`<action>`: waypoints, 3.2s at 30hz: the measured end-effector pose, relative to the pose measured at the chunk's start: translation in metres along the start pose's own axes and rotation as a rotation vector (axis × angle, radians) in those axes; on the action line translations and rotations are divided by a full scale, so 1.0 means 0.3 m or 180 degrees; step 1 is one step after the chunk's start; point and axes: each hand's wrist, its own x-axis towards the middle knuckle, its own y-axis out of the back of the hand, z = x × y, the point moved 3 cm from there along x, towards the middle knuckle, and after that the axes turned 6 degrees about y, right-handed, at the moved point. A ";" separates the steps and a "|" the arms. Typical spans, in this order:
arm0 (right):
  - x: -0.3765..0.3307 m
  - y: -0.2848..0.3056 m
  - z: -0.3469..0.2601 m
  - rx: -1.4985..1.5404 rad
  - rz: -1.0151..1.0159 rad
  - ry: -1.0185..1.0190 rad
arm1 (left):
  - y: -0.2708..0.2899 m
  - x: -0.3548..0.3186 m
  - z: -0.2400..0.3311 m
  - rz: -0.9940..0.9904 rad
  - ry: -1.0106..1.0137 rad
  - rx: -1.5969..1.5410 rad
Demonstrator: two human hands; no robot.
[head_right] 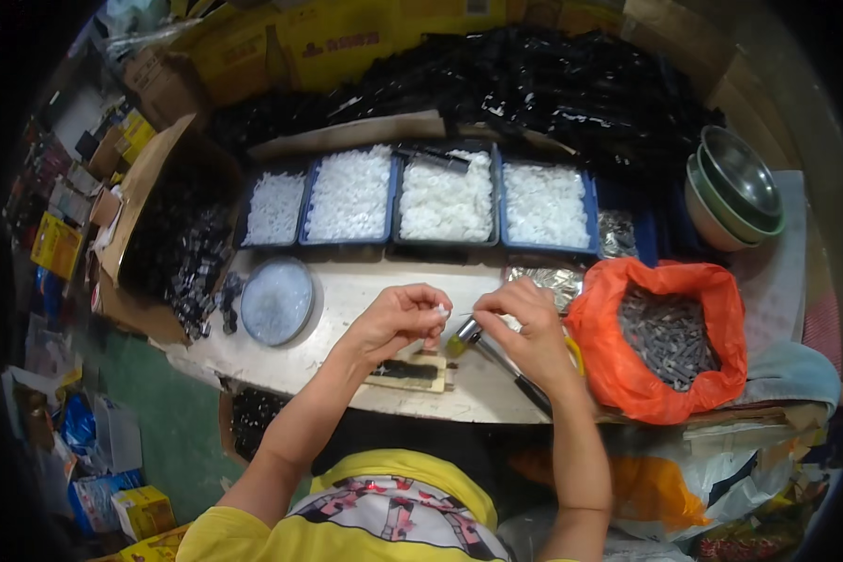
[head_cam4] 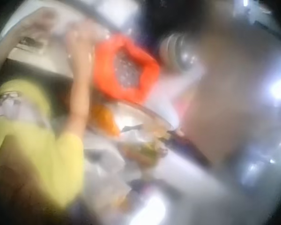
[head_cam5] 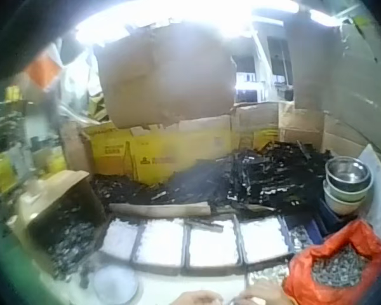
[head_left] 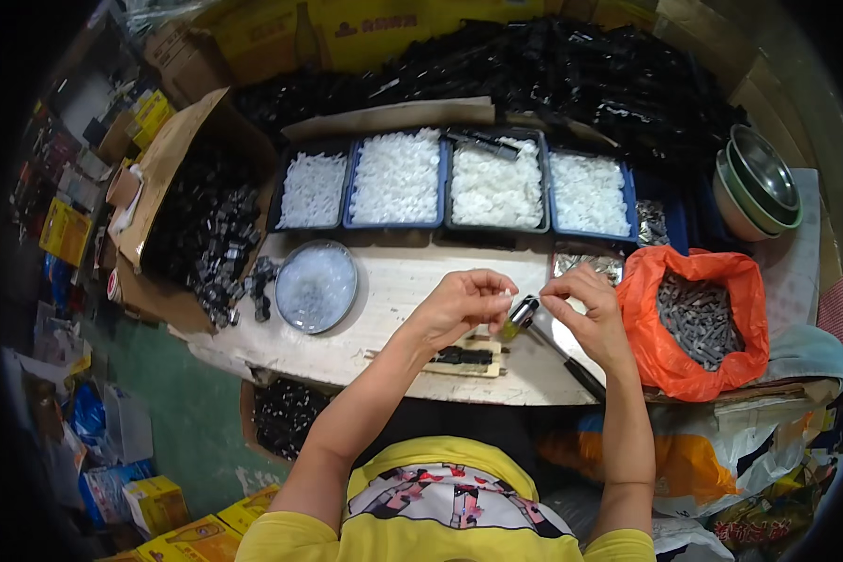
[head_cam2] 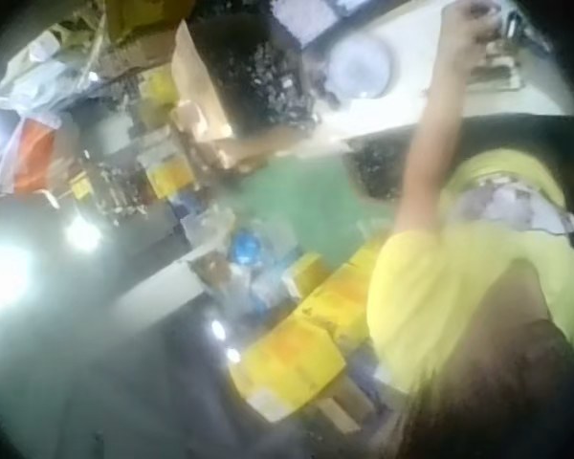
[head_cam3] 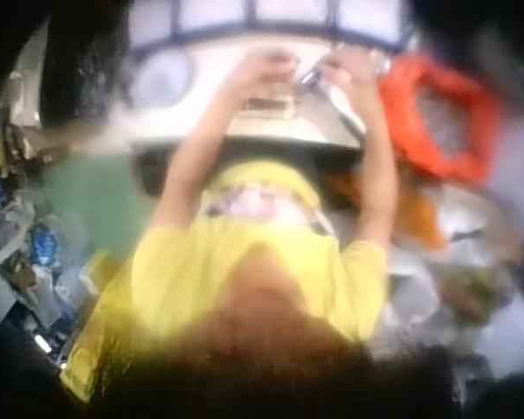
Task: The person assembles small metal lock bodies by hand. They pick up a lock body, insert a white plastic component, and use a hammer to tap the assembly into place on a wooden jig. The person then removes the finished unit and places it into a cardboard box. This process is repeated continuously throughout the video.
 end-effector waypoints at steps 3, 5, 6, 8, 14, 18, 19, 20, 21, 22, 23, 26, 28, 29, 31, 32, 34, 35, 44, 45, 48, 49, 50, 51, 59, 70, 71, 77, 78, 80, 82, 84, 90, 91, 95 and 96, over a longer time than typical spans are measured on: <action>0.025 -0.049 -0.107 -0.0158 -0.0326 0.0461 | -0.002 -0.110 -0.029 0.0165 -0.0024 0.0033; 0.027 -0.104 -0.139 -0.0333 -0.0446 0.0668 | 0.026 -0.164 -0.046 0.0175 -0.0110 0.0067; 0.033 -0.115 -0.149 -0.0398 -0.0514 0.0741 | 0.035 -0.178 -0.053 0.0106 -0.0167 0.0125; 0.042 -0.129 -0.165 -0.0494 -0.0607 0.0843 | 0.030 -0.211 -0.050 0.0168 -0.0120 0.0167; 0.071 -0.140 -0.227 -0.0851 -0.0913 0.1121 | 0.025 -0.255 -0.043 0.0210 -0.0108 0.0362; 0.079 -0.170 -0.248 -0.0974 -0.1227 0.1292 | 0.022 -0.264 -0.045 0.0268 -0.0141 0.0615; 0.076 -0.182 -0.251 -0.1058 -0.1029 0.1307 | 0.028 -0.268 -0.046 0.0323 -0.0182 0.0522; 0.063 -0.204 -0.248 -0.1141 -0.0831 0.1323 | 0.037 -0.273 -0.050 0.0380 -0.0225 0.0428; 0.051 -0.224 -0.247 -0.1225 -0.0627 0.1342 | 0.047 -0.275 -0.051 0.0434 -0.0270 0.0340; 0.035 -0.239 -0.246 -0.1237 -0.0506 0.1305 | 0.054 -0.275 -0.058 0.0394 -0.0308 0.0156; 0.025 -0.244 -0.243 -0.1174 -0.0459 0.1223 | 0.061 -0.273 -0.069 0.0353 -0.0345 -0.0029; -0.003 -0.270 -0.230 -0.0984 -0.0230 0.1056 | 0.082 -0.285 -0.104 0.0336 -0.0479 -0.0521; -0.020 -0.274 -0.234 -0.0864 0.0011 0.1000 | 0.087 -0.286 -0.120 0.0326 -0.0500 -0.0745; -0.026 -0.278 -0.236 -0.0805 0.0131 0.0971 | 0.090 -0.287 -0.126 0.0325 -0.0480 -0.0818; -0.031 -0.293 -0.245 -0.0766 0.0225 0.0997 | 0.091 -0.283 -0.136 0.0330 -0.0456 -0.0853; -0.032 -0.297 -0.247 -0.0746 0.0273 0.1010 | 0.090 -0.280 -0.139 0.0344 -0.0454 -0.0818; -0.035 -0.300 -0.240 -0.0816 0.0259 0.1026 | 0.087 -0.288 -0.134 0.0464 -0.0506 -0.0623; -0.036 -0.300 -0.235 -0.0850 0.0251 0.1035 | 0.078 -0.302 -0.120 0.0565 -0.0554 -0.0460; -0.074 -0.363 -0.172 -0.1228 -0.0472 0.0911 | 0.105 -0.372 -0.083 0.2166 -0.2057 0.4202; -0.076 -0.372 -0.166 -0.1240 -0.0525 0.0943 | 0.105 -0.365 -0.092 0.2129 -0.2048 0.4259; -0.078 -0.397 -0.156 -0.1264 -0.0670 0.1008 | 0.108 -0.350 -0.111 0.2027 -0.2041 0.4359; -0.075 -0.402 -0.155 -0.1263 -0.0711 0.1009 | 0.113 -0.347 -0.116 0.2000 -0.2052 0.4345; -0.072 -0.406 -0.153 -0.1262 -0.0752 0.1009 | 0.115 -0.345 -0.119 0.1972 -0.2062 0.4331; -0.066 -0.406 -0.155 -0.1264 -0.0833 0.1011 | 0.114 -0.343 -0.118 0.1954 -0.2045 0.4317; -0.036 -0.398 -0.158 -0.1175 -0.1221 0.0903 | 0.115 -0.335 -0.120 0.1900 -0.1997 0.4270; -0.120 -0.090 0.000 -0.0963 0.0170 -0.0174 | 0.097 -0.319 -0.117 0.1916 -0.1753 0.4590; -0.144 -0.030 0.025 -0.1106 0.0337 -0.0304 | 0.101 -0.318 -0.116 0.1893 -0.1749 0.4614; -0.362 0.383 0.190 -0.2884 0.0845 -0.1384 | 0.090 -0.313 -0.096 0.1537 -0.1744 0.5176; -0.399 0.436 0.214 -0.3221 0.0660 -0.2011 | 0.089 -0.311 -0.095 0.1459 -0.1772 0.5211; -0.381 0.424 0.187 -0.3593 0.0303 -0.2528 | 0.094 -0.323 -0.101 0.1461 -0.1765 0.5241; -0.404 0.428 0.215 -0.3436 0.0087 -0.2767 | 0.090 -0.322 -0.090 0.1370 -0.1781 0.5329; -0.453 0.445 0.328 -0.2727 -0.0008 -0.2668 | 0.108 -0.312 -0.070 0.1193 -0.1831 0.5145; -0.409 0.396 0.276 -0.3055 0.0075 -0.2732 | 0.313 -0.275 0.268 0.2985 -0.2918 0.5003; -0.401 0.394 0.273 -0.2967 0.0135 -0.2661 | 0.382 -0.269 0.348 0.3341 -0.2929 0.5101; -0.422 0.393 0.284 -0.2654 0.0540 -0.2330 | 0.607 -0.178 0.549 0.4171 -0.1637 0.4949; -0.421 0.393 0.282 -0.2584 0.0677 -0.2218 | 0.620 -0.152 0.570 0.4196 -0.1380 0.5001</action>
